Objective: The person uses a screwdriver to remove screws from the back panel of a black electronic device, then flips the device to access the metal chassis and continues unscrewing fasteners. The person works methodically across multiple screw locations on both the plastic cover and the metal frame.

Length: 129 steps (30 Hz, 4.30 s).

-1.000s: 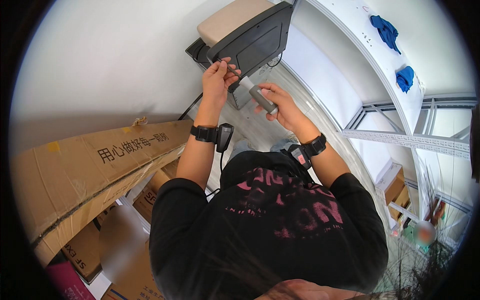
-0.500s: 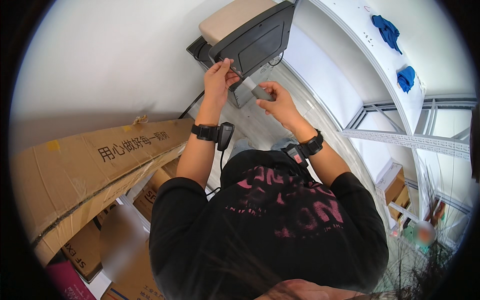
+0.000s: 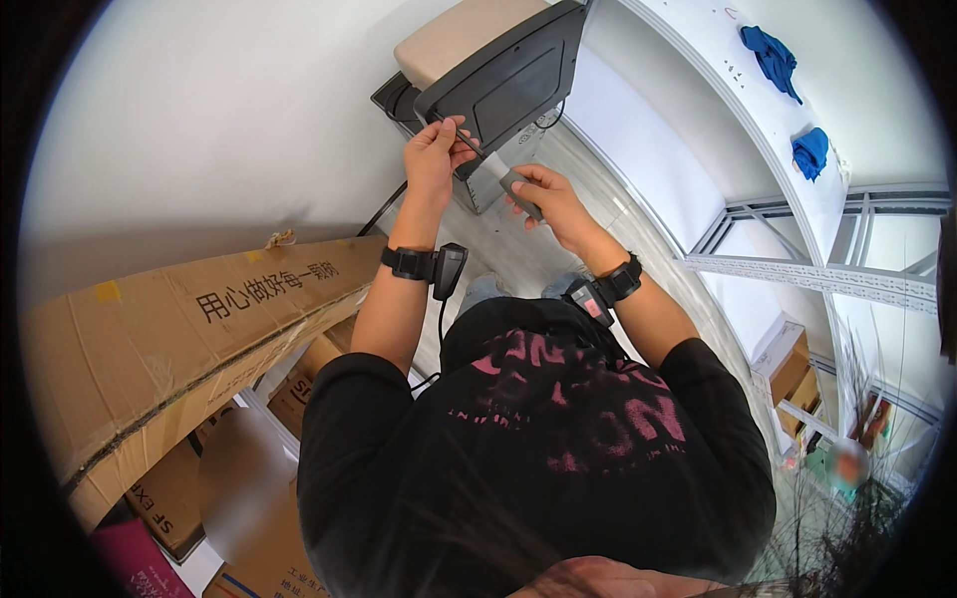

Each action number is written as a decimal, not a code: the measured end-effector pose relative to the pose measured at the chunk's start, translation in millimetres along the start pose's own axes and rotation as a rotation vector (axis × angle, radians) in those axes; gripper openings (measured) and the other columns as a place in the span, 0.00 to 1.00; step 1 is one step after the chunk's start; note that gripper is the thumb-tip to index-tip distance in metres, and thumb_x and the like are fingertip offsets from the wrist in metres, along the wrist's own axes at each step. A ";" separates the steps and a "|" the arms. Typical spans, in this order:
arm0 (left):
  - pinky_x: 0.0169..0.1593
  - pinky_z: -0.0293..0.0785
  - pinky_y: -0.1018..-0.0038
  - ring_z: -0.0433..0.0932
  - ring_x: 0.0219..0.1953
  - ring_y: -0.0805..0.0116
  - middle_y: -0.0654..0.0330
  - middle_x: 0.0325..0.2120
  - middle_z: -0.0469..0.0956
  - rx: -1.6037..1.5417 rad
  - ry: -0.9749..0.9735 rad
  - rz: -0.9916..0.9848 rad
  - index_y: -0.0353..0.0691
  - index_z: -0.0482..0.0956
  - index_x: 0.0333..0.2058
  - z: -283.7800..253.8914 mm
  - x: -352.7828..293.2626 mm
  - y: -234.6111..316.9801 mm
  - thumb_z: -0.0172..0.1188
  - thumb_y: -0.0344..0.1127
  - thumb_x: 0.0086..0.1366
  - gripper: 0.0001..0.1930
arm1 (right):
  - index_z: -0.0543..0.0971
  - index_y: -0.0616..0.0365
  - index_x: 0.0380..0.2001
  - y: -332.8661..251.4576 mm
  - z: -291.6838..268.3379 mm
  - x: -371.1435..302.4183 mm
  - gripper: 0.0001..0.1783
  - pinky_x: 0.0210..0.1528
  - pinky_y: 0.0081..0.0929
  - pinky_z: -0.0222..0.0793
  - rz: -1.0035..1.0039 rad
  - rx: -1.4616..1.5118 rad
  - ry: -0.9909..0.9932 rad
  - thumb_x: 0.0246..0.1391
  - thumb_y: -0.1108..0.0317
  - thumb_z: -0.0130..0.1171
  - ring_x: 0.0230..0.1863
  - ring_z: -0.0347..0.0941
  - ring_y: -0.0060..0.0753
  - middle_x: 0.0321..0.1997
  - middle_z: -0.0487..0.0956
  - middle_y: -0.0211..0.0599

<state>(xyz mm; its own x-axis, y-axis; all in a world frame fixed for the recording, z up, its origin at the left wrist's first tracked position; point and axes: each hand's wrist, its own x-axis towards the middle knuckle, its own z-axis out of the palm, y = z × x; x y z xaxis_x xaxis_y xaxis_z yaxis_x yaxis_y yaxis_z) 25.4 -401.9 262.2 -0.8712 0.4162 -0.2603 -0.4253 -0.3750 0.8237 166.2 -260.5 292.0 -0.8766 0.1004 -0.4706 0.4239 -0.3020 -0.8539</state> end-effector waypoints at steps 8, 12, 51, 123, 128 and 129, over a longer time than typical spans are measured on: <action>0.28 0.75 0.81 0.75 0.23 0.76 0.64 0.21 0.75 0.163 0.066 0.011 0.35 0.77 0.35 -2.4 3.1 -2.5 0.58 0.39 0.64 0.12 | 0.71 0.60 0.47 2.8 10.1 -0.1 0.19 0.26 0.18 0.67 -0.114 -0.173 0.132 0.51 0.69 0.61 0.31 0.70 0.19 0.34 0.73 0.29; 0.28 0.75 0.81 0.75 0.22 0.76 0.63 0.21 0.76 0.126 0.039 0.005 0.34 0.77 0.34 0.8 1.0 1.3 0.57 0.38 0.64 0.11 | 0.71 0.59 0.45 6.0 10.2 0.3 0.18 0.25 0.18 0.66 -0.326 -0.515 0.214 0.50 0.71 0.62 0.31 0.69 0.19 0.34 0.73 0.29; 0.31 0.78 0.80 0.80 0.29 0.69 0.59 0.28 0.77 -0.018 -0.015 -0.047 0.31 0.75 0.42 2.0 -2.2 9.0 0.51 0.37 0.68 0.14 | 0.69 0.57 0.46 10.3 2.6 2.2 0.18 0.29 0.18 0.66 -0.179 -0.123 0.074 0.50 0.74 0.60 0.32 0.69 0.19 0.38 0.73 0.28; 0.35 0.81 0.74 0.81 0.33 0.64 0.56 0.30 0.78 -0.126 -0.158 -0.090 0.31 0.72 0.46 4.8 -7.5 7.4 0.49 0.35 0.68 0.14 | 0.72 0.59 0.41 12.5 -16.2 -15.1 0.21 0.45 0.22 0.68 -0.397 -0.156 0.109 0.41 0.83 0.63 0.42 0.71 0.23 0.39 0.76 0.32; 0.36 0.81 0.73 0.81 0.33 0.63 0.55 0.30 0.78 -0.138 -0.179 -0.105 0.31 0.73 0.46 4.3 -6.3 3.6 0.47 0.37 0.69 0.15 | 0.72 0.60 0.41 11.2 -23.0 -20.6 0.20 0.46 0.23 0.67 -0.365 -0.145 0.101 0.41 0.83 0.63 0.41 0.71 0.23 0.39 0.76 0.32; 0.37 0.80 0.73 0.80 0.34 0.63 0.55 0.31 0.78 -0.133 -0.190 -0.106 0.31 0.72 0.46 5.4 -6.8 3.5 0.46 0.38 0.69 0.16 | 0.72 0.60 0.40 13.1 -26.0 -20.1 0.20 0.47 0.23 0.67 -0.367 -0.151 0.103 0.41 0.83 0.63 0.42 0.71 0.23 0.39 0.76 0.32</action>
<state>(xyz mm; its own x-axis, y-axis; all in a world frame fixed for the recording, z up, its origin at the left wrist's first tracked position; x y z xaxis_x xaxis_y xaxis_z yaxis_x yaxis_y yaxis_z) 31.1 -401.6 269.6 -0.7636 0.6025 -0.2319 -0.5511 -0.4211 0.7204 195.3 -241.8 284.4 -0.9516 0.2727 -0.1420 0.1227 -0.0866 -0.9887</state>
